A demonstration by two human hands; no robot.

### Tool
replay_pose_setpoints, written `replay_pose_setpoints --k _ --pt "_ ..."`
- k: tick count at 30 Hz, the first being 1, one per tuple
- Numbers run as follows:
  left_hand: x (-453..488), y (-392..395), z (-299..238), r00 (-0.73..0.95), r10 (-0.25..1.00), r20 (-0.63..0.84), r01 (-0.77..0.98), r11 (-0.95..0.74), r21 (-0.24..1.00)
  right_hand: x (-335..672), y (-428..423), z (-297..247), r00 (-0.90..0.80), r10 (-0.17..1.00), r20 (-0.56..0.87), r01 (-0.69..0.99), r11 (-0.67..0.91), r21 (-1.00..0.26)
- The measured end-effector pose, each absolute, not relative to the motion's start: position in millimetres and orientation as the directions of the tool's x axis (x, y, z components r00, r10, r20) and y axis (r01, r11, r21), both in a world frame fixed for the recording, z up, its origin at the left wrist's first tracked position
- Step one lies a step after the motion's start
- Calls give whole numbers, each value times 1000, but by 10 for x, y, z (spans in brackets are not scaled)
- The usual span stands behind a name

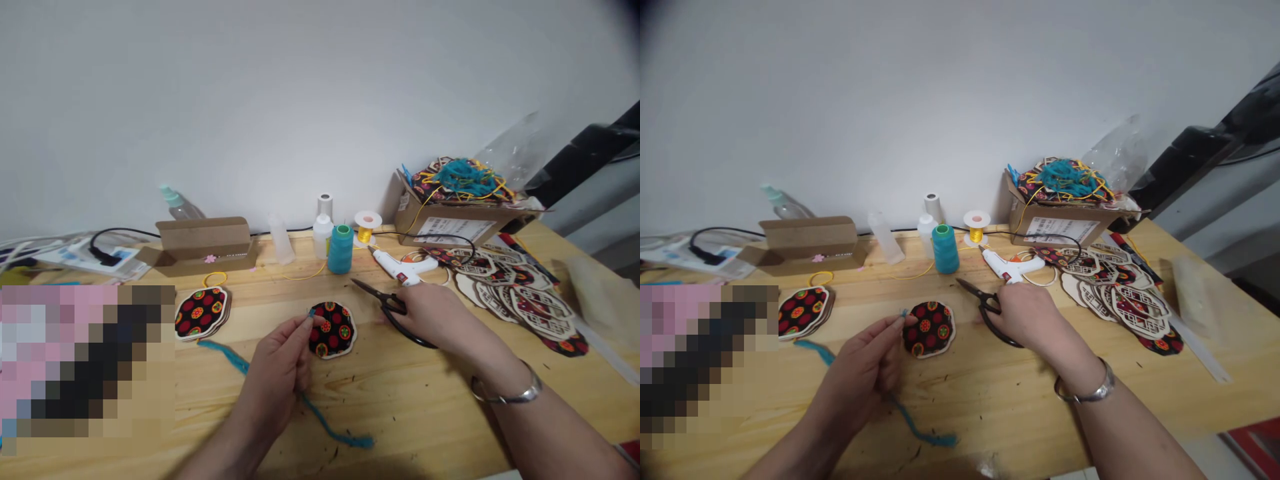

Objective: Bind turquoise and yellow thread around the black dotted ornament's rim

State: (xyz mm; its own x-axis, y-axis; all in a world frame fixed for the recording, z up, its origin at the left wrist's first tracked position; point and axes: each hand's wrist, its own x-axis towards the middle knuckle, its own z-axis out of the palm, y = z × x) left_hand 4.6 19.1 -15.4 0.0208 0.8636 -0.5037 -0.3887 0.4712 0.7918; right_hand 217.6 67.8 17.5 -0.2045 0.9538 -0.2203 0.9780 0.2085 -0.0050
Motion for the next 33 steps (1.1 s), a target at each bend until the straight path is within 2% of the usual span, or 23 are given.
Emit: replay_pose_setpoints --k 4,9,11,13,15,17,19,21,24,28,31,33 --pt "24 204 -135 28 861 -508 -464 461 756 2212 687 159 -113 963 -247 986 138 88" --pt "-30 250 -91 137 825 -548 -602 509 615 2304 647 149 -84 961 -263 988 114 100" --pt "-42 255 -81 146 817 -557 -616 516 596 2333 628 185 -75 962 -263 988 106 108" --pt "-43 246 -77 148 815 -560 -618 518 591 2318 602 255 -71 978 -197 990 93 104" --pt "-36 226 -77 160 820 -550 -621 517 590 2235 568 337 -119 989 -85 993 118 -17" --pt "-24 203 -76 191 836 -515 -631 506 588 2082 532 388 -237 971 -38 924 214 -318" --pt "-10 179 -75 222 852 -473 -643 493 586 1878 506 374 -400 910 -111 703 227 -674" --pt "3 158 -75 223 869 -441 -654 469 593 1662 499 291 -524 826 -207 477 83 -875" --pt "19 139 -74 185 895 -407 -660 420 623 1410 503 103 -564 788 -248 224 -143 -964" --pt "28 140 -67 147 904 -402 -655 393 645 1285 486 -84 -577 781 -239 -58 -332 -942" --pt "28 145 -62 158 882 -444 -665 427 613 1287 469 -147 -574 779 -252 -146 -401 -904" --pt "25 147 -66 178 867 -466 -669 454 588 1297 475 -164 -544 802 -246 -141 -377 -916"
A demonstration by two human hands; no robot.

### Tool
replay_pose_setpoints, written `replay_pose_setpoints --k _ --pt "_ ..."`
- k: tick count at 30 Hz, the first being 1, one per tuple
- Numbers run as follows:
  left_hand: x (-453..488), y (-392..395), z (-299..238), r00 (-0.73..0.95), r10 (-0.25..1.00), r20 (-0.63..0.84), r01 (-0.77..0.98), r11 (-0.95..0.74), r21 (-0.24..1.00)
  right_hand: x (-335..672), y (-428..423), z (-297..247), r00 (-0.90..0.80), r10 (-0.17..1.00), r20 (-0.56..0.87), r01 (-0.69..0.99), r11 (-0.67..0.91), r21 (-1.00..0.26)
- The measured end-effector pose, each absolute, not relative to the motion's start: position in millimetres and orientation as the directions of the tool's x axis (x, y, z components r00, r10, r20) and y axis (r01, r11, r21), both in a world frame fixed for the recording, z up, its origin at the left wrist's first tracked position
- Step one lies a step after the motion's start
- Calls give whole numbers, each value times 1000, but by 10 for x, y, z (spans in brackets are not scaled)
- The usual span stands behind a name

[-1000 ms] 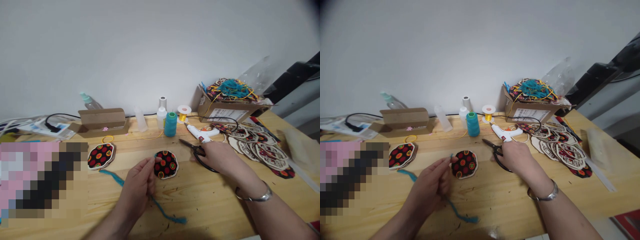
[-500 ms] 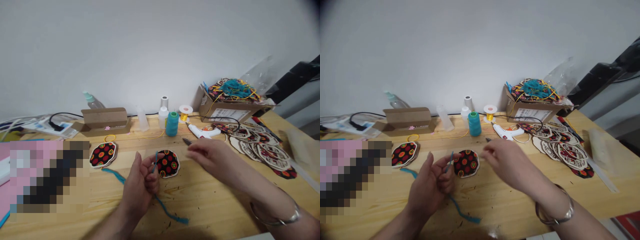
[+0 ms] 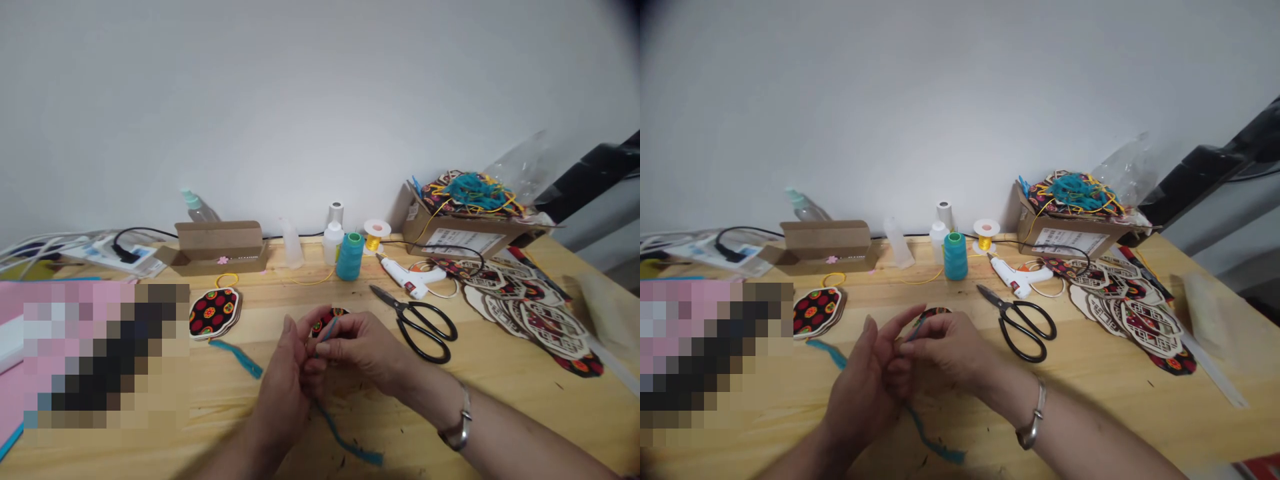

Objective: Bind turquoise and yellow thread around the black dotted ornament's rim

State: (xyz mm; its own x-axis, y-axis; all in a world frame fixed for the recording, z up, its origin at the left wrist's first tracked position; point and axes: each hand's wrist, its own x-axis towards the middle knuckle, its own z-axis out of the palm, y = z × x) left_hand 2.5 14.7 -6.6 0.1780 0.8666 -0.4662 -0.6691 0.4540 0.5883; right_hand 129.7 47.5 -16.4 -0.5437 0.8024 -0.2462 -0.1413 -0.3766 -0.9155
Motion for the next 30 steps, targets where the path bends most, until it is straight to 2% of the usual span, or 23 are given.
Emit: replay_pose_setpoints --k 3,7,10,13,19,22,25,27,30 --pt "17 147 -91 207 862 -463 -648 475 595 1312 512 -154 -502 841 -203 -108 -294 -950" --pt "17 141 -148 225 851 -475 -560 512 652 1346 571 -96 -442 871 -216 -55 -266 -962" --pt "32 132 -178 178 866 -468 -506 489 711 1384 592 -66 -395 913 -100 77 -76 -994" --pt "47 125 -188 148 873 -465 -439 479 760 1415 590 -57 -379 924 44 241 144 -960" --pt "50 133 -185 120 905 -407 -298 424 855 1443 589 -53 -367 923 113 377 259 -889" --pt "40 152 -157 18 917 -400 -381 376 845 1475 614 -67 -361 911 198 536 376 -756" --pt "23 177 -122 -71 920 -385 -474 308 825 1504 626 -123 -512 829 224 675 549 -492" --pt "15 188 -104 -98 920 -379 -508 282 814 1508 620 -176 -621 756 207 677 650 -345" --pt "9 193 -88 -113 918 -381 -529 269 805 1491 608 -239 -688 703 184 654 709 -264"
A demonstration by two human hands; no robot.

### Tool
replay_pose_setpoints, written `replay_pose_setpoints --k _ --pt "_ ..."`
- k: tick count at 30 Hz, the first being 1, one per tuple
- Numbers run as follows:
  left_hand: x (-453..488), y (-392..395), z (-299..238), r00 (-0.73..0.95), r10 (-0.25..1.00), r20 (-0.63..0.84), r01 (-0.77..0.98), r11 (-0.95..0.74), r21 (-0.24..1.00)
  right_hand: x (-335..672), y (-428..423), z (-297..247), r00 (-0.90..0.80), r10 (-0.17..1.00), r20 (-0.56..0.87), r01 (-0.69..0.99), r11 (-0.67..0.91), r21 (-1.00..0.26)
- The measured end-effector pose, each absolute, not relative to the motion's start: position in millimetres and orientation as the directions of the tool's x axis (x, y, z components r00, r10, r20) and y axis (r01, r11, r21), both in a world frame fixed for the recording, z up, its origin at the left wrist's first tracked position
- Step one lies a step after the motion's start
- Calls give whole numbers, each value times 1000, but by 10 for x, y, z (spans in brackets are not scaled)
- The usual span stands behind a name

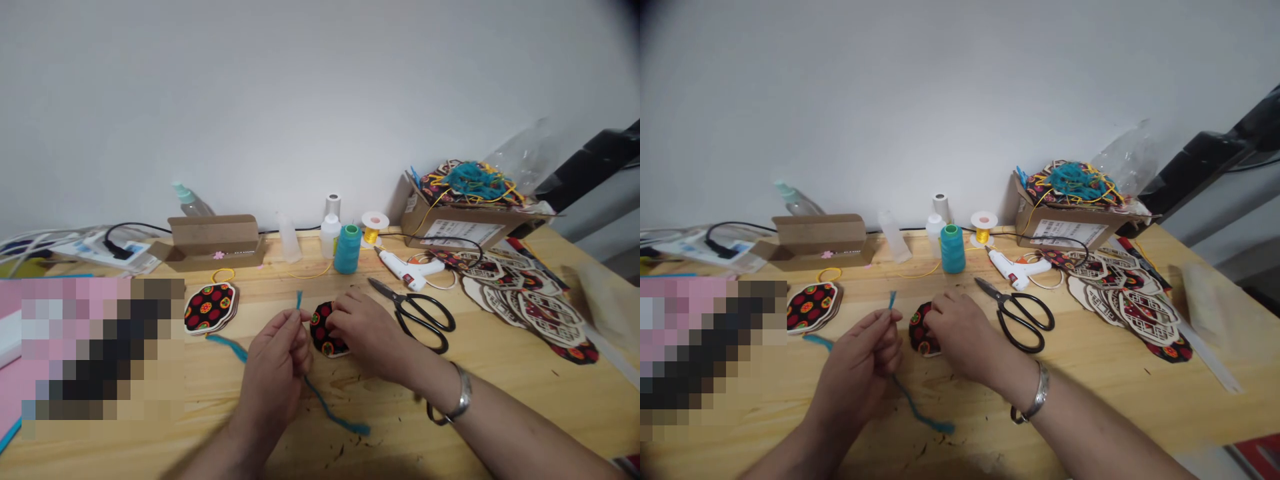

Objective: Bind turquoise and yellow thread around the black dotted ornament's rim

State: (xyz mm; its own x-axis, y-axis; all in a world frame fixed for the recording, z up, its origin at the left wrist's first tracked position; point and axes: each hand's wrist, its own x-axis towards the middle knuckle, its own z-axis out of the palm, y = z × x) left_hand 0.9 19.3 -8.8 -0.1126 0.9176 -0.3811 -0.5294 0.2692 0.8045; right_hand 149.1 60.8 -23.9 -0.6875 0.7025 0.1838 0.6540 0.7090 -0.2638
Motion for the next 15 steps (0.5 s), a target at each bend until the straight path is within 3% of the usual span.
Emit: replay_pose_setpoints --k 9,12,15 --pt "10 191 -105 -91 911 -402 -544 293 786 1444 598 -262 -719 673 171 627 735 -258" --pt "8 198 -109 -81 907 -413 -548 305 779 1444 614 -227 -647 736 200 627 662 -410" --pt "-1 199 -111 -80 902 -425 -546 317 776 1448 654 -131 -510 841 181 532 474 -701"
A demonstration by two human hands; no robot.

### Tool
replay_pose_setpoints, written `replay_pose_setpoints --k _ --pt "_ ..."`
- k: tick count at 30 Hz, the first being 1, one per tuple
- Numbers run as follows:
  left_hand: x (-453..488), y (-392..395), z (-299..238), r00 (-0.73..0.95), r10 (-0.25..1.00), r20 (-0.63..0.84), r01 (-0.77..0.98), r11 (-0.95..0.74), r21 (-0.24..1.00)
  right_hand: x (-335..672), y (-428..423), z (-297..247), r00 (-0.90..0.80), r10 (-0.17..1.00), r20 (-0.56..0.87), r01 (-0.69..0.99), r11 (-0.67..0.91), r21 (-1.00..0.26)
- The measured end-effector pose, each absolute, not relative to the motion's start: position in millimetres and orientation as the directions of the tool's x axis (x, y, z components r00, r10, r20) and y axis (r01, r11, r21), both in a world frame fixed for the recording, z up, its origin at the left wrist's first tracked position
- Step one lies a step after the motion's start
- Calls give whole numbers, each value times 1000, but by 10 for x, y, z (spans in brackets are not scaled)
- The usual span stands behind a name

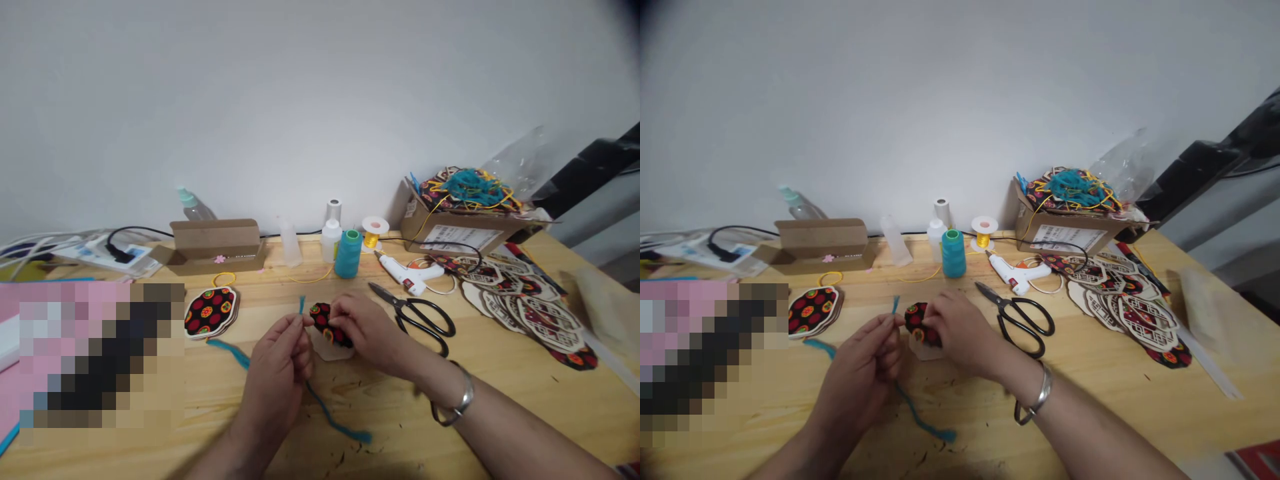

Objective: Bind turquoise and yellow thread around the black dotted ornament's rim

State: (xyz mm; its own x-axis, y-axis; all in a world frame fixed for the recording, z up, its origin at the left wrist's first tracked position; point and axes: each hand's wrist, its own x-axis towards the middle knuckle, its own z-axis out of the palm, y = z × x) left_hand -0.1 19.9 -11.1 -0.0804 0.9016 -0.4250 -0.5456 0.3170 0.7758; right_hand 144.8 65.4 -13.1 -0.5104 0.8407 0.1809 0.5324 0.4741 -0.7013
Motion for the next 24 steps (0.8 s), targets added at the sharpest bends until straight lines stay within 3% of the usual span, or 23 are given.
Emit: replay_pose_setpoints --k 2,5,7,9,13,17,20,24 --pt "-7 197 -114 -73 902 -425 -542 322 776 1450 686 -67 -429 897 103 397 290 -871" --pt "-11 190 -117 -37 902 -431 -545 343 765 1459 728 -22 -353 935 -10 188 61 -980" --pt "-11 186 -113 -39 902 -431 -548 341 763 1470 739 -15 -362 932 -30 166 33 -986" --pt "-12 184 -101 -68 906 -418 -557 314 769 1485 731 -7 -400 916 2 277 123 -953" --pt "-19 185 -79 -97 914 -395 -589 267 762 1516 686 -3 -412 888 204 543 420 -727" --pt "-23 189 -81 -97 916 -388 -606 255 754 1524 637 -107 -513 752 413 648 655 -388" --pt "-21 194 -85 -97 920 -380 -601 250 759 1483 588 -237 -682 635 364 618 766 -177" --pt "-17 205 -86 -90 920 -381 -593 257 763 1405 530 -340 -738 641 211 624 768 -148"
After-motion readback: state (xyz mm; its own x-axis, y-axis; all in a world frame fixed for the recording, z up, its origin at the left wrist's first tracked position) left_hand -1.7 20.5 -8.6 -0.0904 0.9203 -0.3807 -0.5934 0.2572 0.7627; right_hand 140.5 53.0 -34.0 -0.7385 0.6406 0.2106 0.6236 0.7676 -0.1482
